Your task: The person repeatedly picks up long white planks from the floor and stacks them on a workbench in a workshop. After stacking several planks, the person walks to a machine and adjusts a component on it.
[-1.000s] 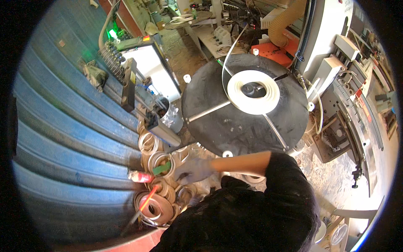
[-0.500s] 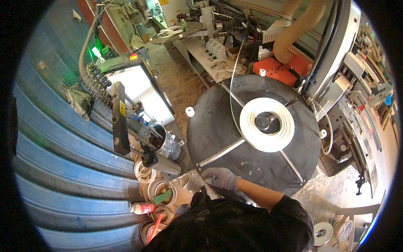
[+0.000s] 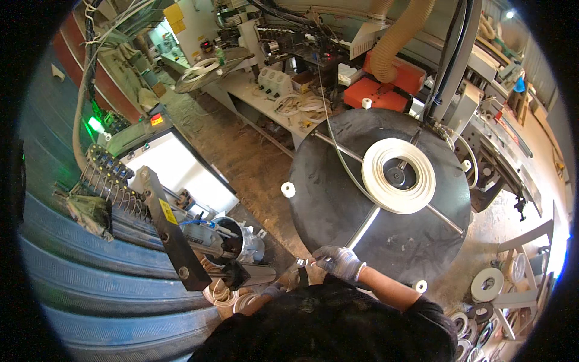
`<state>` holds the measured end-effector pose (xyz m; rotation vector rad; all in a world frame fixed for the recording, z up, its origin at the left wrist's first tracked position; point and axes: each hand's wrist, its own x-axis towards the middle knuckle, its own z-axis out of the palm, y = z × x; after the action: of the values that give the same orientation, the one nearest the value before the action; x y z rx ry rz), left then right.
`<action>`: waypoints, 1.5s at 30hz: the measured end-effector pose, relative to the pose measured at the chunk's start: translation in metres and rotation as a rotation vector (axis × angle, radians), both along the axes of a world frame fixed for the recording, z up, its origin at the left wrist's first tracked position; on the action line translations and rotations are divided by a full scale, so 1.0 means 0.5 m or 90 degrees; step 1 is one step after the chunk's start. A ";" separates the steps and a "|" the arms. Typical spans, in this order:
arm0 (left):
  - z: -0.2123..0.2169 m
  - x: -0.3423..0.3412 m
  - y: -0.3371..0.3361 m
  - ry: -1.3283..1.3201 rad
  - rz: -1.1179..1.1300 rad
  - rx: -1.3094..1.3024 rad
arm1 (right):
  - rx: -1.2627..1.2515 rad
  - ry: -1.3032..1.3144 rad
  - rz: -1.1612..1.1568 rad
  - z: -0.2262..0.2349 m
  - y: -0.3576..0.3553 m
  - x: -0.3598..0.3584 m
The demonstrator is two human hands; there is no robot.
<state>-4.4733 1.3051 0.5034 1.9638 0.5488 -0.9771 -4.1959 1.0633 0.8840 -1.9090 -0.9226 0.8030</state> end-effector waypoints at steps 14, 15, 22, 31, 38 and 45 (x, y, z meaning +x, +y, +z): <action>0.122 0.366 0.032 -0.183 -0.275 0.053 | 0.147 0.038 -0.312 -0.029 -0.036 0.006; 0.150 0.391 0.038 -0.175 -0.218 0.069 | 0.170 0.062 -0.323 -0.028 -0.033 0.010; 0.260 0.496 0.099 -0.097 -0.173 0.175 | 0.193 0.048 -0.405 -0.013 -0.033 0.047; 0.089 0.659 0.266 -0.144 -0.675 0.062 | 0.100 -0.098 -0.429 0.017 0.099 0.196; 0.028 0.786 0.590 -0.089 -0.362 0.023 | 0.128 0.004 -0.512 -0.007 0.375 0.408; -0.036 0.757 0.891 -0.187 -0.626 0.207 | 0.113 -0.037 -0.459 -0.047 0.558 0.647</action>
<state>-4.0946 1.7507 0.4851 2.6672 -0.5312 -1.1616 -3.8725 1.3423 0.8608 -1.9131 -0.2702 0.2265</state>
